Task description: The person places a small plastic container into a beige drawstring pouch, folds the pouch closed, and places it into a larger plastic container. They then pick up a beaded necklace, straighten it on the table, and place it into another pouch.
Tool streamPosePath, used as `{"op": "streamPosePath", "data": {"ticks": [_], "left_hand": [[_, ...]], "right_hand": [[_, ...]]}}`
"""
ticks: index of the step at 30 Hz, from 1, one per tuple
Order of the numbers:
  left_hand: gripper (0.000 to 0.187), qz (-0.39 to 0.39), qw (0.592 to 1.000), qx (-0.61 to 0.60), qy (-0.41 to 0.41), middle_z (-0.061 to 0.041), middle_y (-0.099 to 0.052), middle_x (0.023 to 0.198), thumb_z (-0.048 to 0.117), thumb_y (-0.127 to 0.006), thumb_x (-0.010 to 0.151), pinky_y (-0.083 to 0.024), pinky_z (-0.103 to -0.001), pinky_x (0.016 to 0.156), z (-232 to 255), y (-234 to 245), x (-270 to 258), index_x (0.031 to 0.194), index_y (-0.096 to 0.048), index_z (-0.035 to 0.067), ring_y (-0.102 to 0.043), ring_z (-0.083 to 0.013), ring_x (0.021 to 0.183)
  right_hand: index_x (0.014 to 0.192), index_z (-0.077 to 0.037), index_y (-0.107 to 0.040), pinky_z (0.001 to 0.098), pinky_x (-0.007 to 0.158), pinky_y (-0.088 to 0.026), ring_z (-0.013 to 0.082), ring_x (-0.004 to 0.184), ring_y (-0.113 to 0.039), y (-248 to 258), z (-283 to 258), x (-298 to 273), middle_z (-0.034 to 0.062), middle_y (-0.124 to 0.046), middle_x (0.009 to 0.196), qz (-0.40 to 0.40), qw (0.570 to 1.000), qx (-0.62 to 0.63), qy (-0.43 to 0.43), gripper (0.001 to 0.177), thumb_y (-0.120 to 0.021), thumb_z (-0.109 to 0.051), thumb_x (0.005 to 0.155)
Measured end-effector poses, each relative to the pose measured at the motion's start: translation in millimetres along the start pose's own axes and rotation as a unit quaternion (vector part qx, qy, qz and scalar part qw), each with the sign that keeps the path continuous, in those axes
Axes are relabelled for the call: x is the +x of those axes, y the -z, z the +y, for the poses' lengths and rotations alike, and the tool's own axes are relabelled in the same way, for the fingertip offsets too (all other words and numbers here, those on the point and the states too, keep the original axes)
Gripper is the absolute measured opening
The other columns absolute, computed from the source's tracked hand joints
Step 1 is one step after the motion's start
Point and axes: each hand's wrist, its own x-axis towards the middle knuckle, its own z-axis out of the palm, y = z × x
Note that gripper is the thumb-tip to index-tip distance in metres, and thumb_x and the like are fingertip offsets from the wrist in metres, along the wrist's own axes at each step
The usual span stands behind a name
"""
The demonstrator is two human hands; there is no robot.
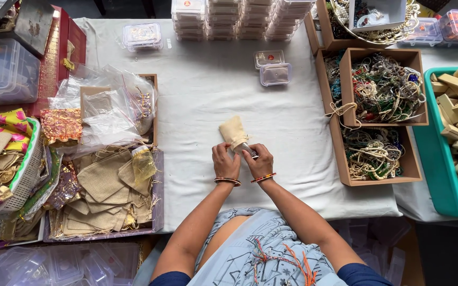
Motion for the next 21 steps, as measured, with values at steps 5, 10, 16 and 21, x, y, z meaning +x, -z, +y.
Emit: {"op": "streamPosePath", "data": {"ticks": [5,10,16,21], "left_hand": [[0.023,-0.04,0.98,0.076,-0.182,-0.013,-0.064,0.1,0.008,-0.072,0.082,-0.056,-0.042,0.078,-37,-8,16,0.104,-0.066,0.006,-0.068,-0.0324,0.09],[0.018,-0.092,0.952,0.153,-0.249,-0.01,-0.066,0.096,0.008,-0.071,0.086,-0.058,-0.038,0.074,-43,-15,24,0.104,-0.067,0.008,-0.07,-0.0296,0.086],[0.022,-0.138,0.897,0.149,-0.393,-0.009,-0.065,0.094,0.008,-0.073,0.09,-0.058,-0.035,0.073,-30,-8,26,0.11,-0.065,0.005,-0.069,-0.0254,0.082],[0.035,-0.05,0.924,0.126,-0.358,-0.01,-0.067,0.097,0.003,-0.07,0.078,-0.058,-0.037,0.074,-17,9,32,0.112,-0.063,0.007,-0.069,-0.0278,0.086]], "right_hand": [[0.099,-0.004,-0.072,0.0306,0.064,-0.058,0.0179,0.075,-0.071,2,4,-4,0.0085,-0.071,0.091,-0.043,0.999,0.004,-0.012,0.025,-0.085,-0.015,0.08],[0.11,-0.005,-0.072,0.025,0.066,-0.063,0.0139,0.08,-0.072,0,12,-4,0.0072,-0.071,0.098,-0.061,0.997,0.055,-0.012,0.035,-0.085,-0.009,0.078],[0.11,0.0,-0.073,0.0264,0.067,-0.062,0.0113,0.073,-0.07,-14,33,-4,0.0057,-0.075,0.09,-0.004,0.897,0.284,-0.338,0.027,-0.078,-0.005,0.084],[0.114,0.001,-0.07,0.0302,0.07,-0.061,0.0129,0.077,-0.069,-4,17,0,0.0061,-0.074,0.092,-0.009,0.857,0.373,-0.356,0.032,-0.082,-0.005,0.084]]}}
